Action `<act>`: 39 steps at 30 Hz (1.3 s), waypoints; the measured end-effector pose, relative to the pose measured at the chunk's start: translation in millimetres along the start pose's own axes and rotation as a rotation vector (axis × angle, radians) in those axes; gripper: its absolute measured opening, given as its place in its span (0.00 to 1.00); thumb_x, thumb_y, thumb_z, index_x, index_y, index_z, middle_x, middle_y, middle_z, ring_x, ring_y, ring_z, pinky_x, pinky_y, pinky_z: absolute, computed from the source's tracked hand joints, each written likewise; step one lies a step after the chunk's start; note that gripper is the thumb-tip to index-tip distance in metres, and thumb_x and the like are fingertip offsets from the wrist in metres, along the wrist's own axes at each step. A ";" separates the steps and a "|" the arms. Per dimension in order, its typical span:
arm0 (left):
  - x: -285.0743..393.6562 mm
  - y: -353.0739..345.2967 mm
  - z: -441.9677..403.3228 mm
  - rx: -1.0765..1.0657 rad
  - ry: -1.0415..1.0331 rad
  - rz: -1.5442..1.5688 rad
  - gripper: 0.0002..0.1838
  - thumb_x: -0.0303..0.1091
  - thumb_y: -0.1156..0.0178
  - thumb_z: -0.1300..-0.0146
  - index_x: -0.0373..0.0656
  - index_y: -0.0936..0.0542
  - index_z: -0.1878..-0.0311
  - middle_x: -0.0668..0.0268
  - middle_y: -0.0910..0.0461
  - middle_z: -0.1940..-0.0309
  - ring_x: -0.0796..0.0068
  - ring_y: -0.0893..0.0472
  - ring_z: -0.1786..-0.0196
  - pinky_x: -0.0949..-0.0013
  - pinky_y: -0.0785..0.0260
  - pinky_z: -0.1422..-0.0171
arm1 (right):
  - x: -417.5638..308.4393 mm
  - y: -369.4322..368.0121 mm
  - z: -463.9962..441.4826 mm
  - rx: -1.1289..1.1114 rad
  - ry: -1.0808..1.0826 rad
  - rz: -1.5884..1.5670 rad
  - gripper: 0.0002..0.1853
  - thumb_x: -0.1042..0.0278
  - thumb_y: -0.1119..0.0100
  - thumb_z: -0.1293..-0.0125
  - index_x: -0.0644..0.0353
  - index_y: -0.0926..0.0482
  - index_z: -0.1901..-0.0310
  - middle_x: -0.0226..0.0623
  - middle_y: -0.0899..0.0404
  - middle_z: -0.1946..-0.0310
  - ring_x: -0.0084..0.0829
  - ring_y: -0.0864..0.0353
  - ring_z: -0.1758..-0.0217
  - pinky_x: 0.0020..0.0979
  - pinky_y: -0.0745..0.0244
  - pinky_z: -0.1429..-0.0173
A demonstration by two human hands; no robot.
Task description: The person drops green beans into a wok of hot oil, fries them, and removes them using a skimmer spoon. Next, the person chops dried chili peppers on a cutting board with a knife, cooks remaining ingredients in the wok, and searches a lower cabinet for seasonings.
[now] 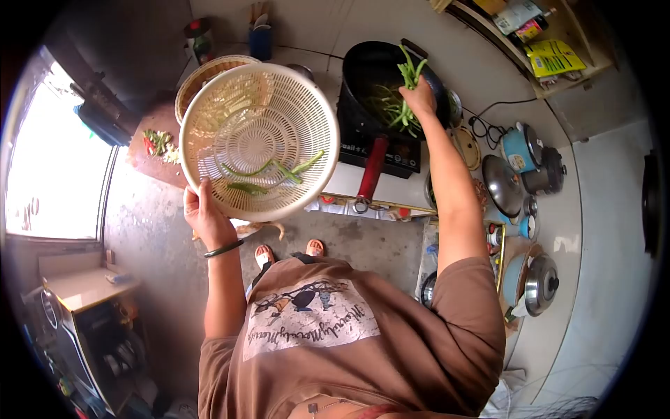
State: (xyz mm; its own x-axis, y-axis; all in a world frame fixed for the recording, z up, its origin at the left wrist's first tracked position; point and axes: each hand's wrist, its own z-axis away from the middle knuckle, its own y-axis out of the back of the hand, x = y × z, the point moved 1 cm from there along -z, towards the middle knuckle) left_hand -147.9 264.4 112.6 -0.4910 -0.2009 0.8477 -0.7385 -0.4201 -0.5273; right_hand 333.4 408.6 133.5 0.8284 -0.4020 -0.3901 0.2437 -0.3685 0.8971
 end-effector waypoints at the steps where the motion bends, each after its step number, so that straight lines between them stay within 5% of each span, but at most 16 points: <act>1: 4.6 -3.8 1.0 0.028 -0.007 -0.003 0.09 0.26 0.42 0.35 0.43 0.28 0.72 0.75 0.26 0.73 0.88 0.32 0.70 0.81 0.39 0.63 | -7.7 5.2 9.4 -0.038 -0.027 0.069 0.32 0.51 0.33 0.48 0.52 0.29 0.42 0.42 0.21 0.47 0.43 0.23 0.43 0.42 0.28 0.42; 3: 2.3 1.9 -2.2 0.000 -0.063 -0.020 0.10 0.26 0.41 0.36 0.44 0.28 0.73 0.76 0.27 0.74 0.89 0.34 0.71 0.81 0.41 0.64 | -0.2 -0.2 -0.3 -0.122 -0.110 0.003 0.40 0.45 0.31 0.51 0.51 0.32 0.37 0.41 0.23 0.44 0.41 0.23 0.41 0.41 0.28 0.41; 5: 6.8 0.6 -0.8 0.024 -0.053 -0.046 0.11 0.27 0.40 0.35 0.44 0.29 0.73 0.78 0.29 0.76 0.90 0.36 0.72 0.81 0.43 0.67 | -8.0 9.0 -8.1 -0.073 0.009 0.294 0.41 0.40 0.31 0.51 0.50 0.32 0.36 0.46 0.26 0.42 0.43 0.24 0.41 0.42 0.28 0.40; 7: 6.6 1.9 -2.7 -0.005 -0.063 -0.031 0.11 0.28 0.40 0.35 0.45 0.29 0.74 0.78 0.30 0.76 0.90 0.37 0.73 0.81 0.44 0.67 | -58.0 46.5 19.9 0.045 0.142 0.423 0.28 0.46 0.36 0.43 0.52 0.24 0.44 0.43 0.21 0.49 0.43 0.22 0.44 0.42 0.27 0.42; 10: 8.4 -1.4 -3.6 -0.039 -0.072 -0.053 0.11 0.28 0.40 0.35 0.45 0.29 0.74 0.79 0.31 0.77 0.90 0.38 0.73 0.82 0.46 0.67 | -146.0 89.4 84.3 -0.087 0.293 0.383 0.13 0.58 0.42 0.38 0.53 0.19 0.56 0.39 0.17 0.60 0.43 0.19 0.51 0.43 0.25 0.48; 12: 7.4 -6.3 -6.4 -0.048 -0.048 -0.029 0.12 0.28 0.40 0.35 0.45 0.29 0.74 0.79 0.31 0.77 0.90 0.38 0.73 0.82 0.46 0.68 | -166.7 79.1 110.8 0.177 0.801 0.335 0.07 0.68 0.46 0.39 0.55 0.18 0.67 0.39 0.18 0.70 0.44 0.17 0.63 0.43 0.23 0.59; 16: 4.3 -7.3 -10.1 -0.105 -0.036 -0.034 0.12 0.28 0.40 0.35 0.44 0.30 0.75 0.79 0.32 0.78 0.90 0.38 0.74 0.82 0.47 0.68 | -211.8 58.4 160.2 -0.125 0.896 0.010 0.05 0.70 0.47 0.38 0.57 0.21 0.63 0.40 0.18 0.67 0.44 0.18 0.63 0.41 0.23 0.58; 19: 7.4 -12.4 -10.3 -0.117 -0.074 -0.077 0.12 0.28 0.40 0.35 0.44 0.30 0.75 0.79 0.32 0.78 0.90 0.38 0.74 0.82 0.46 0.68 | -221.9 33.3 203.1 -0.353 1.016 0.244 0.07 0.68 0.46 0.37 0.63 0.22 0.66 0.44 0.21 0.69 0.44 0.18 0.66 0.42 0.24 0.63; 21: 8.3 -13.6 -9.0 -0.124 -0.098 -0.075 0.12 0.28 0.40 0.35 0.44 0.30 0.75 0.78 0.32 0.78 0.90 0.38 0.74 0.82 0.47 0.68 | -236.4 23.9 220.0 -0.711 0.854 0.571 0.10 0.66 0.44 0.39 0.65 0.20 0.66 0.46 0.22 0.66 0.44 0.18 0.63 0.42 0.24 0.61; 24: 11.9 -11.2 -7.6 -0.131 -0.109 -0.068 0.13 0.27 0.40 0.35 0.44 0.30 0.75 0.78 0.32 0.78 0.91 0.39 0.74 0.82 0.47 0.69 | -219.5 -8.4 221.6 -0.698 0.968 0.505 0.14 0.61 0.43 0.39 0.66 0.19 0.66 0.46 0.21 0.64 0.44 0.19 0.60 0.42 0.24 0.58; 28: 11.3 -1.5 -11.0 -0.126 -0.097 -0.050 0.13 0.27 0.40 0.35 0.44 0.31 0.75 0.78 0.32 0.78 0.91 0.39 0.74 0.82 0.47 0.69 | -234.3 -1.2 220.0 -0.718 0.823 0.447 0.16 0.57 0.41 0.39 0.64 0.21 0.62 0.43 0.21 0.61 0.43 0.20 0.55 0.42 0.25 0.54; 32: 8.8 5.0 -9.6 -0.146 -0.067 -0.023 0.10 0.27 0.42 0.34 0.44 0.29 0.73 0.78 0.29 0.76 0.91 0.36 0.73 0.82 0.45 0.67 | -254.9 -22.2 233.0 -0.439 0.944 -0.079 0.16 0.57 0.39 0.42 0.63 0.25 0.62 0.38 0.22 0.60 0.41 0.22 0.53 0.42 0.26 0.51; 36: 14.0 4.6 -8.7 -0.128 -0.100 -0.009 0.13 0.25 0.40 0.36 0.44 0.31 0.75 0.78 0.31 0.77 0.91 0.38 0.74 0.83 0.45 0.68 | -269.7 -39.7 271.0 -0.451 0.976 0.011 0.16 0.58 0.34 0.46 0.63 0.24 0.66 0.40 0.21 0.64 0.40 0.21 0.56 0.39 0.26 0.54; 39: 13.7 5.1 -7.6 -0.138 -0.086 0.005 0.13 0.25 0.40 0.36 0.43 0.32 0.75 0.78 0.31 0.77 0.91 0.38 0.74 0.83 0.44 0.68 | -280.4 -35.5 267.6 -0.984 0.626 -0.059 0.15 0.61 0.34 0.47 0.64 0.24 0.69 0.42 0.20 0.70 0.42 0.19 0.63 0.39 0.26 0.57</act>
State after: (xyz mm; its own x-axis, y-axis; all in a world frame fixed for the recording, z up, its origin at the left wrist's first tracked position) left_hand -161.9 266.2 121.1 -0.4580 -0.2803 0.8436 -0.7955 -0.2941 -0.5297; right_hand -42.5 310.1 155.6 0.8398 0.1791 -0.5124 0.3482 0.5465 0.7617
